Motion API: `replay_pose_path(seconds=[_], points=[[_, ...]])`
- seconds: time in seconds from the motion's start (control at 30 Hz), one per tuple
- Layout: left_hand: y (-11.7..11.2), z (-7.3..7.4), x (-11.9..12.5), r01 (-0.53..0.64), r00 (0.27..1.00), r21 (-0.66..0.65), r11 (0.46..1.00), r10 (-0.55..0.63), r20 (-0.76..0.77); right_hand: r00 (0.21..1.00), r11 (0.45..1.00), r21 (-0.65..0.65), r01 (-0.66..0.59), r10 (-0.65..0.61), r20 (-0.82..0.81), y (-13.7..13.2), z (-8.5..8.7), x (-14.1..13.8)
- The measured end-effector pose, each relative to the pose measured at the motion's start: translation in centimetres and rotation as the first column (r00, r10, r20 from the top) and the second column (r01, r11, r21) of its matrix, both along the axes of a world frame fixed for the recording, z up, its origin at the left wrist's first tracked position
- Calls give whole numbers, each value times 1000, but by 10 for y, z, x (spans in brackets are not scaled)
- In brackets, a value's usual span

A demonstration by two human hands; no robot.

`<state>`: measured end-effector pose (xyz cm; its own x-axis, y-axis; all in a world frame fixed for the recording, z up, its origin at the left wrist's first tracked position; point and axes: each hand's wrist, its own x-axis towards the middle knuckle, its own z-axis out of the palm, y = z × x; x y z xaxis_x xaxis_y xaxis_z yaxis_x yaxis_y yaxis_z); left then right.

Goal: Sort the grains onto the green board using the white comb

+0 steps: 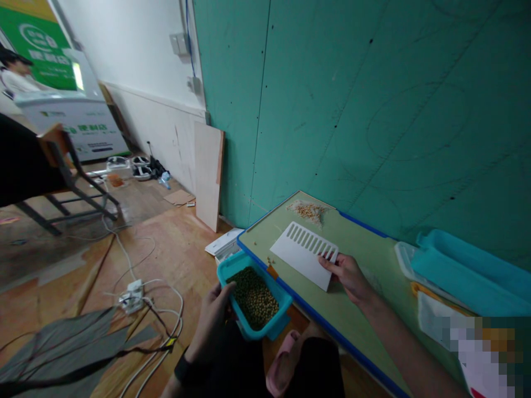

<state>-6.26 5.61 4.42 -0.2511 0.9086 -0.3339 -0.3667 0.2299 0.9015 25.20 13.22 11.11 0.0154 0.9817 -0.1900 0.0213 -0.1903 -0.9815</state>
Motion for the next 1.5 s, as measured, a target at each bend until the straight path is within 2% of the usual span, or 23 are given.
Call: replay_pose_path(seconds=[0.2,0.53,0.6,0.77,0.87,1.1,1.3,1.5], points=[[-3,4,1,14,1000,-1,1000,-14,14,998,999,2,-52,52,18,-6,-3,-2],[0,2,1,14,1000,-9,1000,-14,-5,991,991,39,-130,129,33,-23,4,-28],[0,3,1,5,1000,-8,1000,-5,-1,996,995,48,-85,84,29,-25,5,-30],[0,1,1,7,1000,-7,1000,-7,14,979,974,117,196,-201,30,-9,4,-15],[0,-2,0,6,1000,-3,1000,-6,18,963,959,137,250,-260,65,3,0,-6],[2,-2,-1,-3,1000,-6,1000,3,-4,975,974,115,197,-207,86,9,-7,-10],[3,-1,-2,-3,1000,-21,1000,3,12,989,987,74,140,-144,45,6,-5,-15],[4,-3,-2,-21,1000,-29,999,22,18,992,993,74,97,-102,71,3,-3,-23]])
